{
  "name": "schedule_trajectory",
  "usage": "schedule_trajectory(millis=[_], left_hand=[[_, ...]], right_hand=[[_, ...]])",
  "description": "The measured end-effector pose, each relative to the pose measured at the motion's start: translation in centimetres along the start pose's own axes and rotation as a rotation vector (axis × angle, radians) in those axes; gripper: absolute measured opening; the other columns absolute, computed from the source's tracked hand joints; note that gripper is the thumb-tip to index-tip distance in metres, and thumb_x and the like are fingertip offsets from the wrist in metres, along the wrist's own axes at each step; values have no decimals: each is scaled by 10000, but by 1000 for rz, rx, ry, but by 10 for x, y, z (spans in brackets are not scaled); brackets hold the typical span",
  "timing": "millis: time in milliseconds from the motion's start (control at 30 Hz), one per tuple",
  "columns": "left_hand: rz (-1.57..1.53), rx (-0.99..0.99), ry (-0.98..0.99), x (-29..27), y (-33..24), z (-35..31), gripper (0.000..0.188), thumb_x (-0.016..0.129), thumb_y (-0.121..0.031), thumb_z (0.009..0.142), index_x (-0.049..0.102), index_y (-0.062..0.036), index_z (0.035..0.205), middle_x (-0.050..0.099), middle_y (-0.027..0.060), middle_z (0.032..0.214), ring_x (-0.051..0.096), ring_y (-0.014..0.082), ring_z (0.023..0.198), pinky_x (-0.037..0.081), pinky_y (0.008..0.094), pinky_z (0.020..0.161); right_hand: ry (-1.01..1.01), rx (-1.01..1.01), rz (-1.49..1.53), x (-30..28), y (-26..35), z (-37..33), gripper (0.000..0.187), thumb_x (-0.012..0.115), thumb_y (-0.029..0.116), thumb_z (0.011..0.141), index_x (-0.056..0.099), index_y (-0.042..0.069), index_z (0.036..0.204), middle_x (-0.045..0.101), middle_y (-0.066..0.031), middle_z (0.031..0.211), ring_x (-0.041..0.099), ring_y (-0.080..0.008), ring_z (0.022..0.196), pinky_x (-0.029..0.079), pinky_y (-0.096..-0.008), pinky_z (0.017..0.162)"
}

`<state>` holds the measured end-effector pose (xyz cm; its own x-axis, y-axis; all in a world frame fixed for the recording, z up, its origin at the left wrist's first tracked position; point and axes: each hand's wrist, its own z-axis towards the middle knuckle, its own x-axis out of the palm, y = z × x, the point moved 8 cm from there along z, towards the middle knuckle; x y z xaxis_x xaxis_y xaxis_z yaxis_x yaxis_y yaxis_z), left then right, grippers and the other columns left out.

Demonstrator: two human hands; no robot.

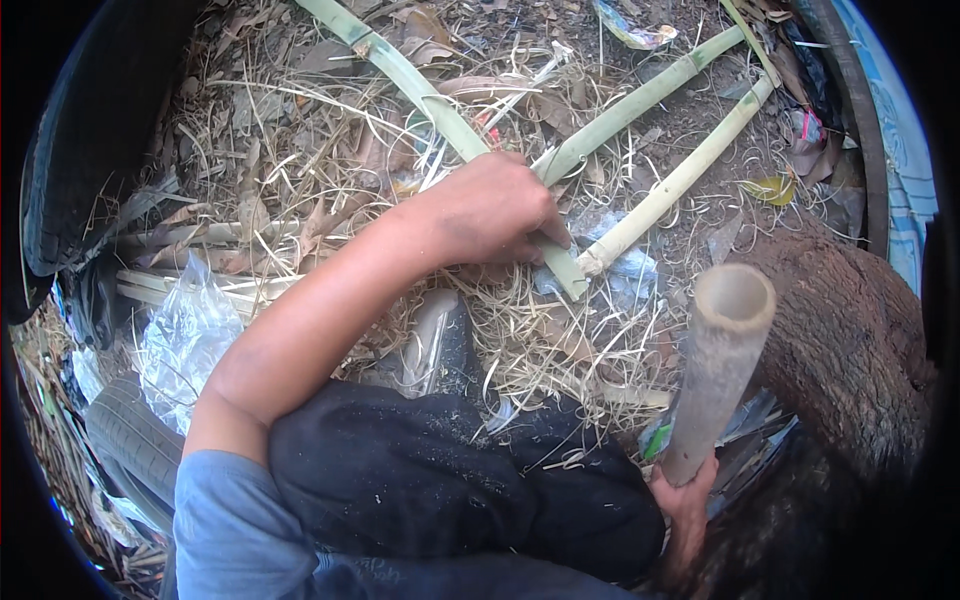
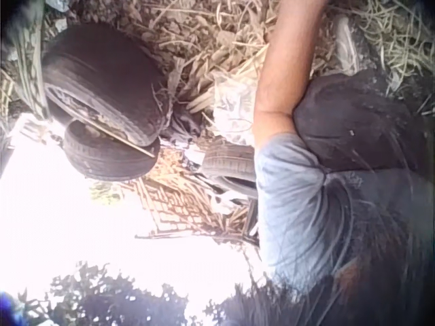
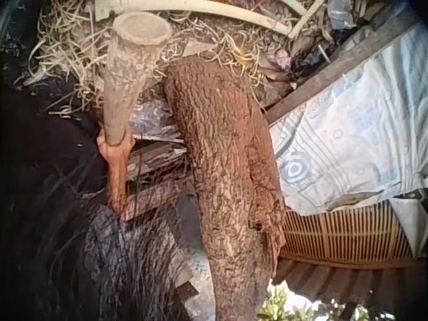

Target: The person carves a bamboo strip with a knife, fits it into a bamboo frame by hand, and hammers the joints with a piece of wood.

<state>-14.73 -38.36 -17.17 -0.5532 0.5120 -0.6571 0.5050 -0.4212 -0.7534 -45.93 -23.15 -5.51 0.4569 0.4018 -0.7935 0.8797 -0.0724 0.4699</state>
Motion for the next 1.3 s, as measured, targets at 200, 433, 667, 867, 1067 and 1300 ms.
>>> schedule_trajectory(millis=[200, 433, 667, 867, 1067, 1300], left_hand=[[9, -2, 4, 0, -1, 0, 284, 775, -167, 679, 744, -153, 961, 716, 13, 898, 653, 202, 875, 416, 358, 835], [-16, -19, -7, 0, 1, 0, 288, 785, -172, 676, 750, -161, 961, 719, 7, 884, 652, 196, 851, 421, 355, 829], [-21, -38, 0, 2, 7, 4, 284, 794, -171, 666, 758, -166, 947, 719, 8, 854, 648, 200, 800, 432, 351, 824], [-11, -8, -19, 0, 4, 4, 281, 796, -176, 657, 761, -172, 936, 716, 3, 812, 648, 208, 763, 445, 359, 809], [41, -19, -28, 2, 4, -4, 267, 798, -190, 657, 764, -172, 921, 715, 8, 782, 648, 210, 755, 456, 367, 787], [42, 8, -59, -1, 0, -1, 251, 806, -194, 657, 764, -159, 903, 716, 17, 768, 646, 202, 734, 457, 358, 789]], right_hand=[[33, 82, -89, -4, -5, 8, 472, 717, 112, 583, 582, -11, 1018, 676, -178, 813, 705, -307, 747, 537, -379, 701], [55, 117, -88, -23, 19, 13, 443, 700, 94, 584, 588, -1, 1002, 678, -169, 795, 708, -284, 741, 537, -367, 704], [167, 264, -89, -24, 15, 7, 439, 703, 101, 581, 593, 0, 994, 676, -166, 791, 708, -279, 737, 536, -360, 701], [235, 244, -308, -20, 25, 8, 433, 702, 117, 586, 595, -2, 988, 674, -165, 791, 707, -287, 746, 533, -353, 706], [272, 258, -346, -2, 16, 12, 452, 718, 110, 559, 599, 16, 985, 679, -144, 797, 702, -284, 731, 533, -353, 698], [288, 314, -276, -7, 6, 10, 407, 710, 130, 582, 591, 13, 954, 677, -195, 819, 701, -326, 762, 534, -383, 704]])
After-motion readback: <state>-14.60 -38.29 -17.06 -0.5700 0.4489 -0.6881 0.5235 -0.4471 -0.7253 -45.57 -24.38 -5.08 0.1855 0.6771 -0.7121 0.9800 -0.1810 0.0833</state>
